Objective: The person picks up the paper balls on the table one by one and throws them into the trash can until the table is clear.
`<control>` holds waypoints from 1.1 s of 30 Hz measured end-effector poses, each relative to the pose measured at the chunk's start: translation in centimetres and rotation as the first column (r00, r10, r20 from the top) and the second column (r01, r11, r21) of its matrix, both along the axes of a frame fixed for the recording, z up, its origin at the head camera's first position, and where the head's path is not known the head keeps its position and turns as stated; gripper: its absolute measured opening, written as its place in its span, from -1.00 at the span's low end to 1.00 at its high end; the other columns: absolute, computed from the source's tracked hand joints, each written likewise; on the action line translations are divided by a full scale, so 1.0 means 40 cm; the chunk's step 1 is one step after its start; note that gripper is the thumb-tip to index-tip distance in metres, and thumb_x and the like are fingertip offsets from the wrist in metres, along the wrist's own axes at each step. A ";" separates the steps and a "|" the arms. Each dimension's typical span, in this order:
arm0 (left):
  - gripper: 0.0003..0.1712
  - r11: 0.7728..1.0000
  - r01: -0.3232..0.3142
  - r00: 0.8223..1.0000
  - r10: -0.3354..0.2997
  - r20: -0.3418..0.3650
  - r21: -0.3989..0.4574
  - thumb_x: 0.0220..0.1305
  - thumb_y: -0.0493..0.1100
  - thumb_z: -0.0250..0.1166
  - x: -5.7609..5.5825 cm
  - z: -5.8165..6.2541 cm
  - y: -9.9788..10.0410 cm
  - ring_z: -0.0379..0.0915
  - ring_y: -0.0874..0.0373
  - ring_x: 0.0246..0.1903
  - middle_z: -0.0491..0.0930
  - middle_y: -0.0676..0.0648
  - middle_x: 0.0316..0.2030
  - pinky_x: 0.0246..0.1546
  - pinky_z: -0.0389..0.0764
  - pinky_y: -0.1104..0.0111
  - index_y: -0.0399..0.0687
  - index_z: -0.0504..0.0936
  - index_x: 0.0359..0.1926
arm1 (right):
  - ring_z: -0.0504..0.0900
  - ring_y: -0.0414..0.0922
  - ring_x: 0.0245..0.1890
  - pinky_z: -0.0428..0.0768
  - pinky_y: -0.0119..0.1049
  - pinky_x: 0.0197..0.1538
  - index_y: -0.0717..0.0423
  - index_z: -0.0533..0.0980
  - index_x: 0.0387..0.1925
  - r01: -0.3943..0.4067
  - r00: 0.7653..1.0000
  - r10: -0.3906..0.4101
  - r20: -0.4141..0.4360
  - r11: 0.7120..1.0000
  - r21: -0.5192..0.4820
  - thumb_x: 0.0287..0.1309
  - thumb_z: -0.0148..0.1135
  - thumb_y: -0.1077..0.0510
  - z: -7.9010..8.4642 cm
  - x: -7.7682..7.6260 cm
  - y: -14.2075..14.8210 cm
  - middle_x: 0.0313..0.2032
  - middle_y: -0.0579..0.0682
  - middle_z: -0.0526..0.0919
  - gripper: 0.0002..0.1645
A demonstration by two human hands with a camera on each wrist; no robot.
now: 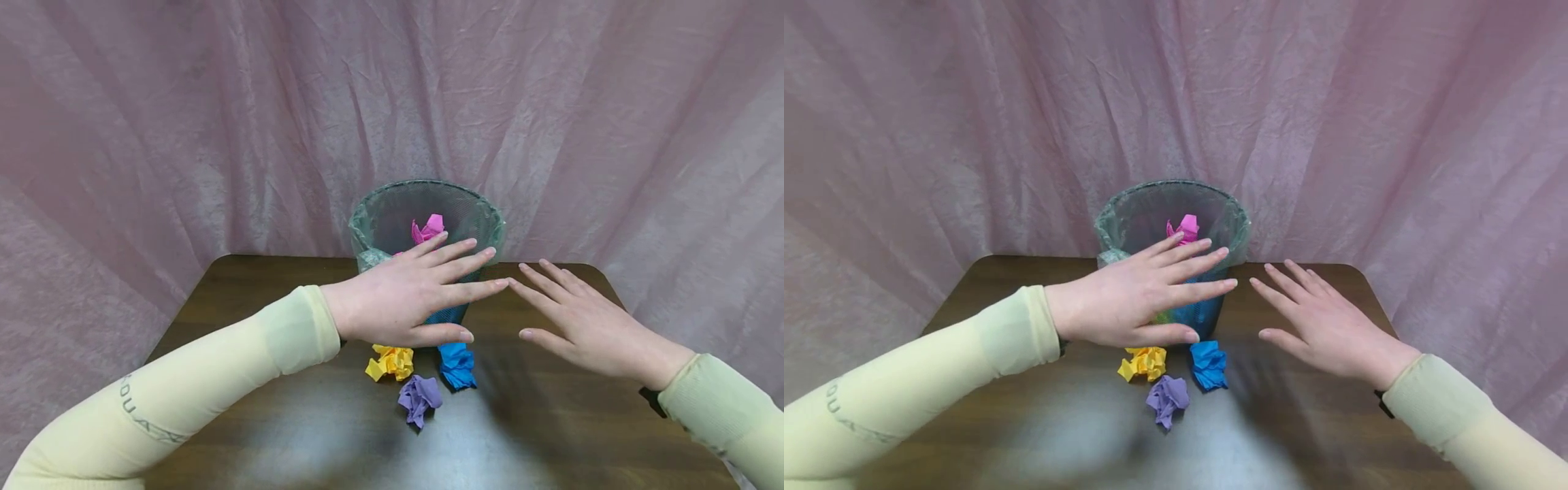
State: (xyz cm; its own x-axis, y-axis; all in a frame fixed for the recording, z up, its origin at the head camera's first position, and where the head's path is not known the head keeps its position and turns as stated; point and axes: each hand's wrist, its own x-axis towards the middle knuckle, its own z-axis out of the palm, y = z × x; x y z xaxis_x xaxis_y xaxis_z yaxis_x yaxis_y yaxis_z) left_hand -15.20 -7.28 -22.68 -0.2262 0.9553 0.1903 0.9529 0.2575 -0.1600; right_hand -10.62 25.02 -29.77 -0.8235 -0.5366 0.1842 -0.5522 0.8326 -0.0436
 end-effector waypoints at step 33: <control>-0.17 0.989 0.007 0.977 0.025 0.210 -0.149 0.50 0.43 -0.09 0.056 -0.370 -0.114 -0.15 -0.07 0.58 -0.10 -0.04 0.62 0.51 -0.03 -0.07 0.24 0.09 0.63 | -0.02 0.12 0.58 0.20 0.17 0.46 -0.14 0.13 0.61 -0.165 0.982 0.169 0.078 0.985 -0.060 0.39 0.19 -0.31 -0.267 -0.006 -0.079 0.59 -0.03 0.08 -0.08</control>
